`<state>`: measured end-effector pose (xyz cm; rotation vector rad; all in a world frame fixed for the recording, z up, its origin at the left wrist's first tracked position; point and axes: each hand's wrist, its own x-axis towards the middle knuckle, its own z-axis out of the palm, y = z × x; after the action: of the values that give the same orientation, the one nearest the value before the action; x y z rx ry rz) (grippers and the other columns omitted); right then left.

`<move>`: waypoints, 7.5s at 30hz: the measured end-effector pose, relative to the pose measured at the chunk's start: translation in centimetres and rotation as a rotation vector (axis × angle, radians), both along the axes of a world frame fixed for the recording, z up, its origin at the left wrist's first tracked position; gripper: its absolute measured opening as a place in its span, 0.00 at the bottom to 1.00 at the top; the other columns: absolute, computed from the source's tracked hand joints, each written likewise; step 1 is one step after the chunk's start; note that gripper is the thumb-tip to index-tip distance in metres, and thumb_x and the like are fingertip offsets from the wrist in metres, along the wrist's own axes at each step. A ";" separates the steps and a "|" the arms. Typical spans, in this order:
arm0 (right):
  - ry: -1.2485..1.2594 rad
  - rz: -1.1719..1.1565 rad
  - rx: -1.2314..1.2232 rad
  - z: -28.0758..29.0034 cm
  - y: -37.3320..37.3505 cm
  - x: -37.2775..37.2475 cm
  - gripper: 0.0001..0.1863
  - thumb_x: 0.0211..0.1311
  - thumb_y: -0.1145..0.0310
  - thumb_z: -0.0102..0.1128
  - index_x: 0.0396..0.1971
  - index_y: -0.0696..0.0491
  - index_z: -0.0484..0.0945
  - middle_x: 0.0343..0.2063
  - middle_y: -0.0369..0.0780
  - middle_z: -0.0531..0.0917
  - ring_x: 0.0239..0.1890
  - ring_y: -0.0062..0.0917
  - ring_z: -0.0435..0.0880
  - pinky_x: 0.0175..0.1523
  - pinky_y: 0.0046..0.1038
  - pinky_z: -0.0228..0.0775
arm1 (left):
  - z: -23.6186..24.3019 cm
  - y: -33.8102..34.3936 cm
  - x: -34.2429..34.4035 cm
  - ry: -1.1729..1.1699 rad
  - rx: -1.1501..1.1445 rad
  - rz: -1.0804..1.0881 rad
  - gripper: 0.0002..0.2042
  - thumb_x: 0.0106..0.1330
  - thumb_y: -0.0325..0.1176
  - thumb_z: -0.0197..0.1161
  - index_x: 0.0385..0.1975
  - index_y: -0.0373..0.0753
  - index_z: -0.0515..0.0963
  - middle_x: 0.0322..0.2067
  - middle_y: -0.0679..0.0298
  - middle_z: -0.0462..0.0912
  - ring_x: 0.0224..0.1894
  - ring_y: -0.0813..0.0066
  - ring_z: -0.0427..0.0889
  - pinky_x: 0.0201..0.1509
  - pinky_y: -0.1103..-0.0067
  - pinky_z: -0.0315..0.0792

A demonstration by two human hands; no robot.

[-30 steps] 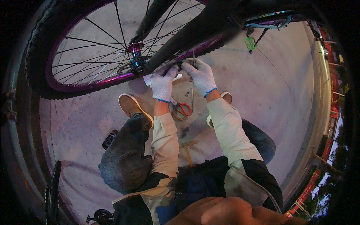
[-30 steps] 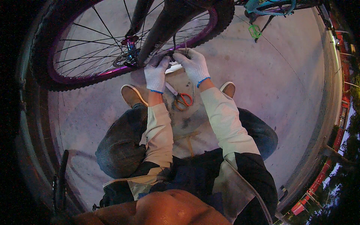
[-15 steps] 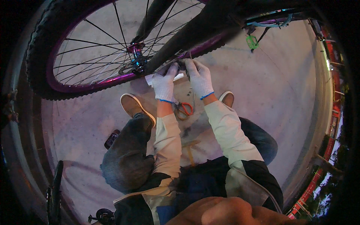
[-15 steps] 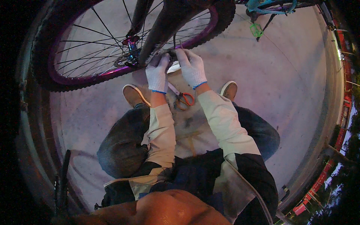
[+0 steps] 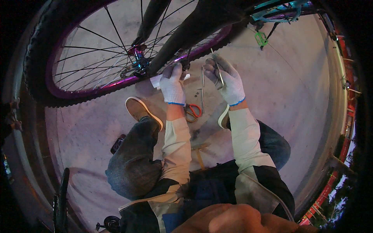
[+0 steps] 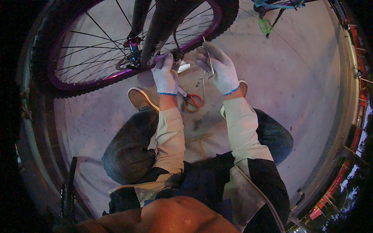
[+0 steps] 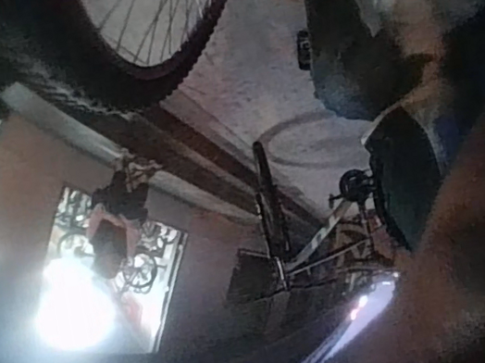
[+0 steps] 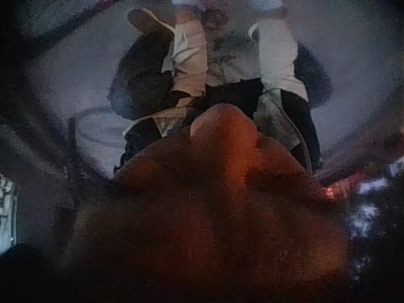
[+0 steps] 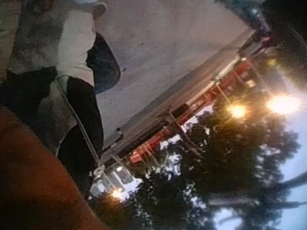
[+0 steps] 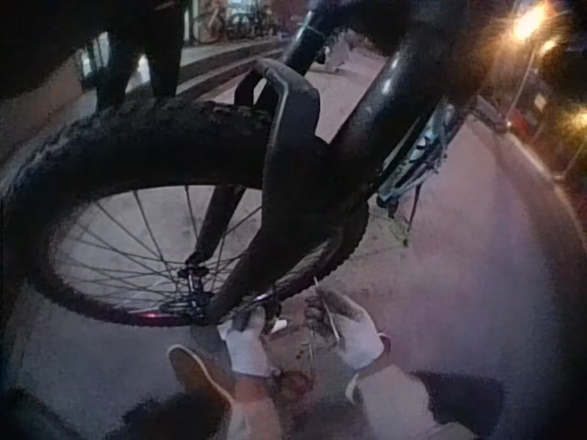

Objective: The person sits on the ground and uses a small metal tool to adjust a component on the front wheel hub of a bicycle. They then open a tool kit, select a different tool, and continue adjusting the same area.

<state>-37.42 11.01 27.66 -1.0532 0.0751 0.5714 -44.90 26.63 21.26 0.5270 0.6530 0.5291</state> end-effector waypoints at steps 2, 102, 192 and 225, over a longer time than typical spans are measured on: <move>-0.018 0.027 0.032 -0.4 -0.1 -0.2 0.24 0.79 0.70 0.54 0.69 0.64 0.68 0.53 0.48 0.85 0.51 0.32 0.88 0.59 0.36 0.84 | -0.3 0.0 0.0 0.007 -0.023 -0.004 0.10 0.68 0.26 0.71 0.46 0.34 0.81 0.46 0.62 0.84 0.44 0.72 0.84 0.45 0.74 0.84; 0.324 -0.092 0.242 -9.8 7.5 1.8 0.10 0.80 0.64 0.56 0.44 0.56 0.79 0.39 0.42 0.86 0.41 0.31 0.88 0.48 0.32 0.86 | -1.6 0.9 -0.4 0.005 -0.085 0.142 0.12 0.75 0.31 0.65 0.54 0.39 0.78 0.50 0.61 0.83 0.51 0.67 0.84 0.56 0.70 0.85; 0.233 -0.147 0.543 -11.2 8.9 -0.6 0.11 0.82 0.63 0.52 0.48 0.56 0.76 0.44 0.42 0.85 0.46 0.28 0.86 0.51 0.30 0.85 | -0.7 0.1 0.3 -0.073 0.033 0.308 0.26 0.68 0.16 0.65 0.64 0.42 0.67 0.58 0.62 0.77 0.55 0.69 0.81 0.60 0.71 0.83; 0.171 -0.260 0.226 -8.2 9.2 1.3 0.10 0.77 0.61 0.62 0.45 0.52 0.76 0.37 0.37 0.82 0.34 0.23 0.81 0.38 0.24 0.79 | -0.8 0.1 0.9 -0.010 0.073 0.331 0.22 0.66 0.18 0.67 0.59 0.33 0.72 0.54 0.58 0.80 0.51 0.67 0.83 0.56 0.73 0.83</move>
<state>-36.17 20.23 19.47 -0.7584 0.2874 0.4212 -44.04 26.73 20.45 0.4866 0.7179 0.8694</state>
